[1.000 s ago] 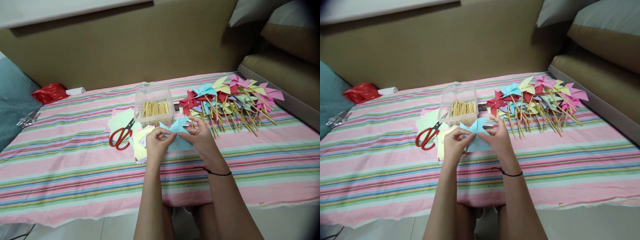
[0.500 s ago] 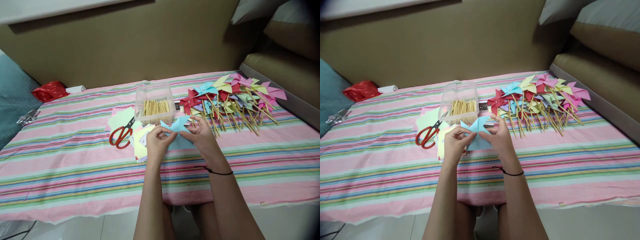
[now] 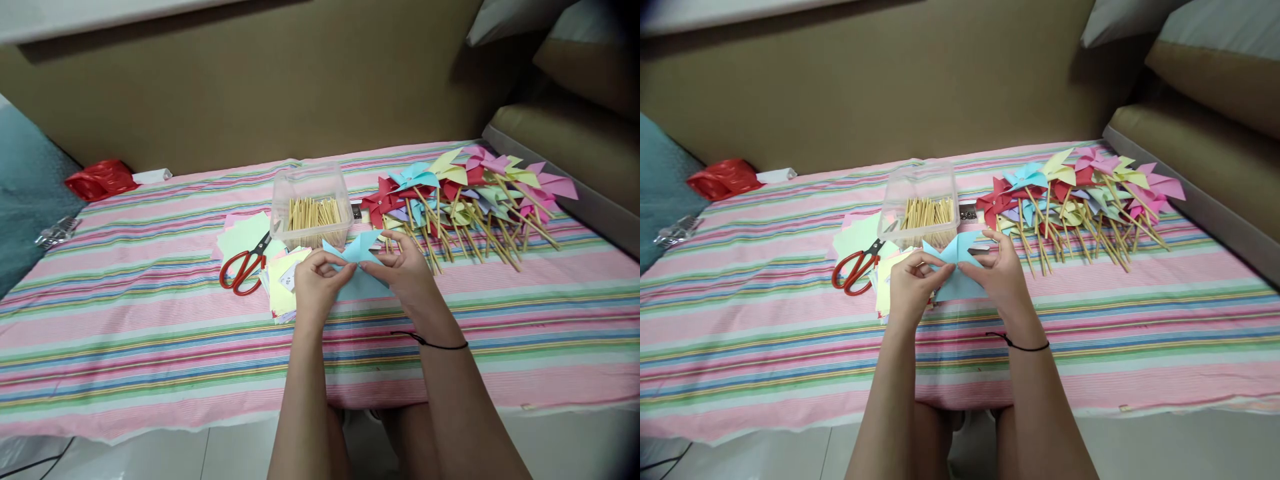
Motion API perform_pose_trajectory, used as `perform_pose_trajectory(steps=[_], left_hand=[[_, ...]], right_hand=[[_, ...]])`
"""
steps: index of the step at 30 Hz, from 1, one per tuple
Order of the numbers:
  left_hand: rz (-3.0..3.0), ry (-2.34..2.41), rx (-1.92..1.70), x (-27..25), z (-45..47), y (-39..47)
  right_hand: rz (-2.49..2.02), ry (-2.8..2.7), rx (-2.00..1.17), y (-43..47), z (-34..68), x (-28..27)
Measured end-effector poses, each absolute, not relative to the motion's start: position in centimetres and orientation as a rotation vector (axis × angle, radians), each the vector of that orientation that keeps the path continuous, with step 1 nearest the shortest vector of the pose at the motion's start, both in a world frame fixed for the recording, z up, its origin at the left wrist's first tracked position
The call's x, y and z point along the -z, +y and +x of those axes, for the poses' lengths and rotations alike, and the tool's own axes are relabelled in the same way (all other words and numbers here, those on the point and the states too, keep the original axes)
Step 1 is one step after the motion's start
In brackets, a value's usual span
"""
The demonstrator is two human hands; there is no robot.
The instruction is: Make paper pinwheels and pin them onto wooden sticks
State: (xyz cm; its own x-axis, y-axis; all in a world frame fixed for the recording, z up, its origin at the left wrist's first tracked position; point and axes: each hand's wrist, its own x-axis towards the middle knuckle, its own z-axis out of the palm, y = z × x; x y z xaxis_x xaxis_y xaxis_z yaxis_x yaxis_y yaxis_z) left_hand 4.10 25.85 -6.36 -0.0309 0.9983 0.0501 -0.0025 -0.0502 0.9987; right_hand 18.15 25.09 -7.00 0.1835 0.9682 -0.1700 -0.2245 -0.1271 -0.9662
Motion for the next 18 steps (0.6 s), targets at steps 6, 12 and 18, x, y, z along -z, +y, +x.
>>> perform_pose_trajectory(steps=[6, 12, 18], left_hand=[[1.031, 1.094, -1.296, 6.26, 4.30, 25.94], [0.972, 1.108, -1.383, 6.07, 4.31, 26.04], [0.996, 1.124, -1.335, 5.88, 4.24, 25.91]], right_hand=[[-1.225, -0.853, -1.284, 25.27, 18.30, 7.02], [-1.185, -0.889, -1.292, 25.05, 18.07, 6.55], [-1.209, -0.912, -1.240, 25.00, 18.05, 6.79]])
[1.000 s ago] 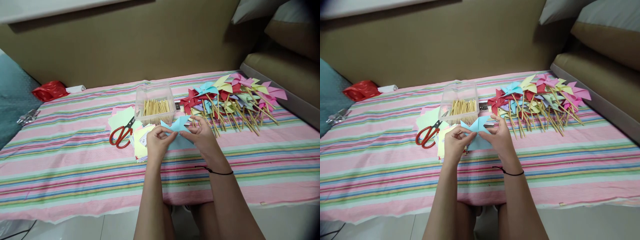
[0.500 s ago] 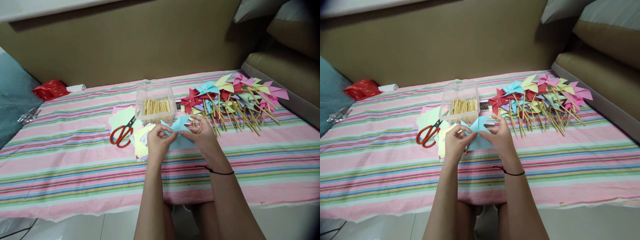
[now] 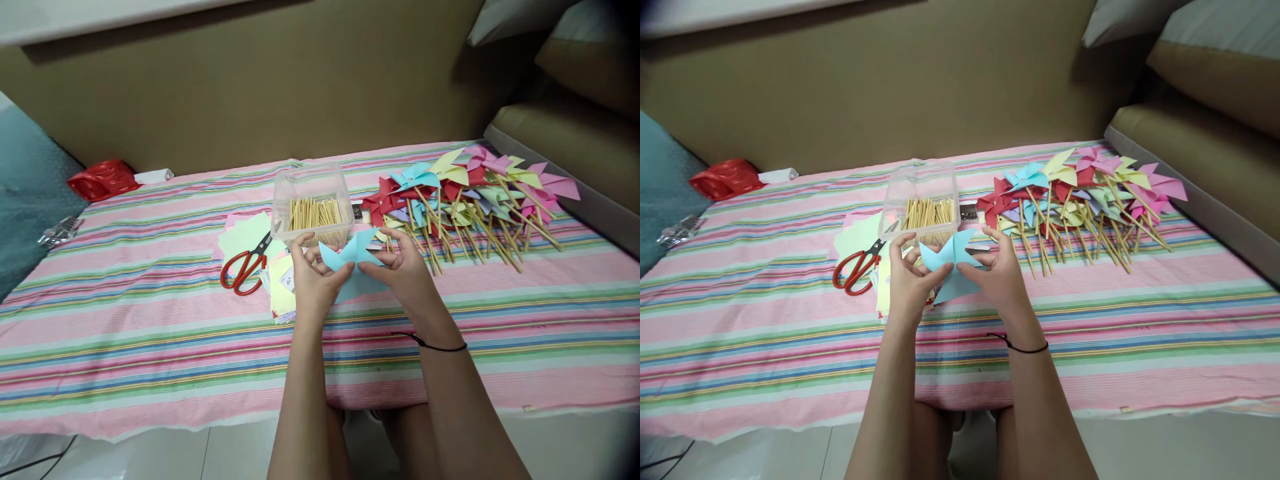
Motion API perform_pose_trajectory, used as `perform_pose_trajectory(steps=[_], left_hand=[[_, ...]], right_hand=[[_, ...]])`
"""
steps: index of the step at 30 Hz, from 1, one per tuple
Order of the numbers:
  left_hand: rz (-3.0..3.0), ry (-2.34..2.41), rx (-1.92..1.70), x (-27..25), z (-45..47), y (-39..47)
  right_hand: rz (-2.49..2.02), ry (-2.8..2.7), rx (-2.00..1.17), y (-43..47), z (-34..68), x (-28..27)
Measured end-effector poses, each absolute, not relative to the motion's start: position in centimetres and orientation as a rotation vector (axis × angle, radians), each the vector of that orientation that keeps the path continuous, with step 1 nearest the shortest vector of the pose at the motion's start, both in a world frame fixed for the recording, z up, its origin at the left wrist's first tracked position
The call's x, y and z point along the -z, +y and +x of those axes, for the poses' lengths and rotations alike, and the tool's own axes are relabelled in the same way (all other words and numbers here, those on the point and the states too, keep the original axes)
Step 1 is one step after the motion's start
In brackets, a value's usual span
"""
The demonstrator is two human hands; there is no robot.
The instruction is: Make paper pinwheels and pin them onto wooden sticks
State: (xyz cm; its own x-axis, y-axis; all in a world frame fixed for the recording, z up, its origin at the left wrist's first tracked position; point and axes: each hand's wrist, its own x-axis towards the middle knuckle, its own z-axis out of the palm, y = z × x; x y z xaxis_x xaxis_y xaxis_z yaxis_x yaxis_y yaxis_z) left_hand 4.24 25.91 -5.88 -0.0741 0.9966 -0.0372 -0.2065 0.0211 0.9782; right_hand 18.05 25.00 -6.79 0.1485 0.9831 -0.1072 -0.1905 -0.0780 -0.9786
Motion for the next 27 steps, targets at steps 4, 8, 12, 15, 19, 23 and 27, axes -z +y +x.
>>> perform_pose_trajectory(steps=[4, 8, 12, 15, 19, 23, 27], left_hand=[[1.012, 1.095, -1.251, 6.2, 3.9, 26.0], [1.066, 1.067, -1.126, 6.5, 3.3, 26.1], [1.118, 1.094, -1.035, 6.9, 2.6, 26.2], [1.149, 1.150, -0.993, 6.8, 2.3, 26.2], [1.126, 1.154, -0.886, 6.4, 2.3, 26.0], [1.157, 1.085, -0.754, 6.3, 2.5, 25.8], [1.193, 1.091, -0.730, 6.7, 2.6, 25.8]], right_hand=[[-1.226, -0.916, -1.256, 25.1, 18.3, 7.2], [-1.266, -0.929, -1.248, 25.0, 18.6, 7.2], [-1.317, -0.983, -1.349, 24.9, 19.4, 7.0], [-1.369, -1.020, -1.411, 25.0, 20.3, 7.1], [-1.399, -1.082, -1.447, 25.0, 20.8, 7.2], [-1.391, -1.138, -1.453, 24.8, 20.4, 7.4], [-1.377, -1.122, -1.418, 24.7, 20.1, 7.5]])
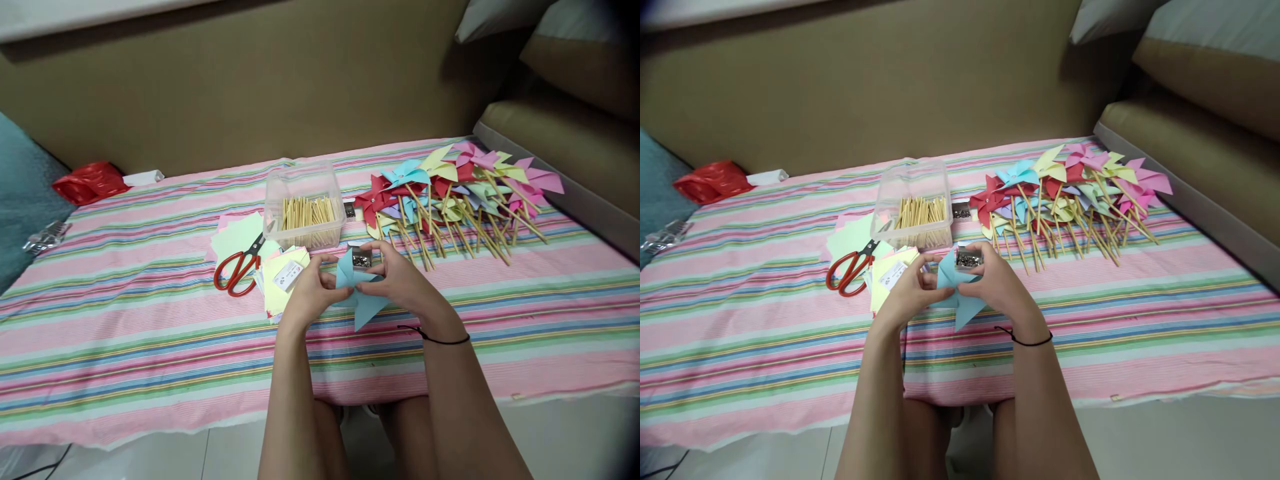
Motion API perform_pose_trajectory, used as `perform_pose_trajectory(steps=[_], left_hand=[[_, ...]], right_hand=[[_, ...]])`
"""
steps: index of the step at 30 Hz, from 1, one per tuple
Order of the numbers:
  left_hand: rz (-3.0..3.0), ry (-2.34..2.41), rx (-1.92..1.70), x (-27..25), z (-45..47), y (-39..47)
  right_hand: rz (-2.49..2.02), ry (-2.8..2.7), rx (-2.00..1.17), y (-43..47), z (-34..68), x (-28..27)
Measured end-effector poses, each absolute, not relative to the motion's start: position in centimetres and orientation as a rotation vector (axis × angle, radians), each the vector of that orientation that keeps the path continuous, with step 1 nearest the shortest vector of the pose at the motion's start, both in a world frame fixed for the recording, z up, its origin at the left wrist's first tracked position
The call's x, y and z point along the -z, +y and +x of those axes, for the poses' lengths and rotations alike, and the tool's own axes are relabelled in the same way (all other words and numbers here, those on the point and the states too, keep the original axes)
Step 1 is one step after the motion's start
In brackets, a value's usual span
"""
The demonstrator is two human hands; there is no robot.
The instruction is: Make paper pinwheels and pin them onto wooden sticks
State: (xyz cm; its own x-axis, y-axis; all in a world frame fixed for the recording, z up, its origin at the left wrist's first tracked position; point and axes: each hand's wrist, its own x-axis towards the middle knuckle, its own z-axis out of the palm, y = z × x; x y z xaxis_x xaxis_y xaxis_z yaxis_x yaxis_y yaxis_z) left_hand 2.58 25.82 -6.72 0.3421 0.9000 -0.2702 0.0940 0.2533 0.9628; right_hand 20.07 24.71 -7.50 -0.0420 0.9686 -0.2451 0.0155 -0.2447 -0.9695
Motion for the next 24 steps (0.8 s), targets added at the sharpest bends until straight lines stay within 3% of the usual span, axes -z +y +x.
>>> perform_pose_trajectory(steps=[8, 14, 20, 24], left_hand=[[1.142, 1.170, -0.778, 6.7, 2.5, 25.9], [0.817, 1.184, -1.121, 6.4, 2.9, 26.2], [0.629, 1.156, -1.308, 6.1, 3.3, 26.3], [0.648, 1.138, -1.292, 6.2, 3.4, 26.3]], right_hand=[[-1.452, -1.269, -1.316, 24.6, 19.9, 7.0], [-1.285, -0.800, -1.050, 25.1, 20.2, 6.2], [-1.214, -0.731, -1.268, 25.0, 19.0, 5.9], [-1.194, -0.732, -1.190, 25.1, 17.6, 6.3]])
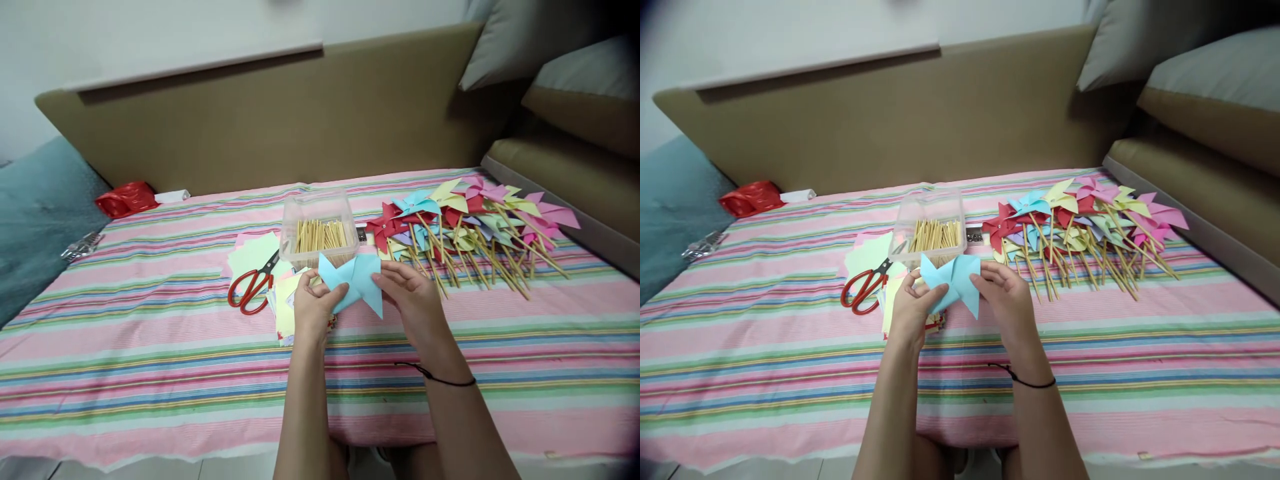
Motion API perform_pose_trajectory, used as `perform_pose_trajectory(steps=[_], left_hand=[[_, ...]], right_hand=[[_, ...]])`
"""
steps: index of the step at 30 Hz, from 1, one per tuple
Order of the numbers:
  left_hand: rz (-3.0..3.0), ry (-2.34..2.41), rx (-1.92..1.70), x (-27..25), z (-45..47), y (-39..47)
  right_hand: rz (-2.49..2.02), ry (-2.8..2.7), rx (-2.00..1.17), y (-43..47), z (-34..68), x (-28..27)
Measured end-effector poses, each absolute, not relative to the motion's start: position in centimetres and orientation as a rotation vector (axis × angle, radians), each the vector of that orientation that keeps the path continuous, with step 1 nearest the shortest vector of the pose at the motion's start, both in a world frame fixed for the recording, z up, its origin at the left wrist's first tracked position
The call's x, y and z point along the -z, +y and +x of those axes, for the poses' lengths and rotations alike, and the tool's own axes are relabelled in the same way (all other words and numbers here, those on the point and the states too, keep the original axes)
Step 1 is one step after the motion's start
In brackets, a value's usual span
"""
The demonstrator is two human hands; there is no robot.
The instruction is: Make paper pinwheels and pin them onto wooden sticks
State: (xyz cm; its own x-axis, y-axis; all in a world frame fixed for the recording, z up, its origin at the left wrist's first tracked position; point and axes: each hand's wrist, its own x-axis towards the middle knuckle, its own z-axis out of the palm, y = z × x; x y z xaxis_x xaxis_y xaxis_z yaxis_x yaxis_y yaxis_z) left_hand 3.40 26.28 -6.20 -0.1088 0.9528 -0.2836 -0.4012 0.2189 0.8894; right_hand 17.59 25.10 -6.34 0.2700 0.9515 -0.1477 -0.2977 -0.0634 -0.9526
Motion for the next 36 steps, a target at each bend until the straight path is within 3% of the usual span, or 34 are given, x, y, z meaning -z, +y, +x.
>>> perform_pose_trajectory(steps=[36], left_hand=[[0.759, 1.061, -1.324, 6.26, 3.88, 26.11]], right_hand=[[-1.058, -1.185, -0.879, 25.12, 17.08, 6.93]])
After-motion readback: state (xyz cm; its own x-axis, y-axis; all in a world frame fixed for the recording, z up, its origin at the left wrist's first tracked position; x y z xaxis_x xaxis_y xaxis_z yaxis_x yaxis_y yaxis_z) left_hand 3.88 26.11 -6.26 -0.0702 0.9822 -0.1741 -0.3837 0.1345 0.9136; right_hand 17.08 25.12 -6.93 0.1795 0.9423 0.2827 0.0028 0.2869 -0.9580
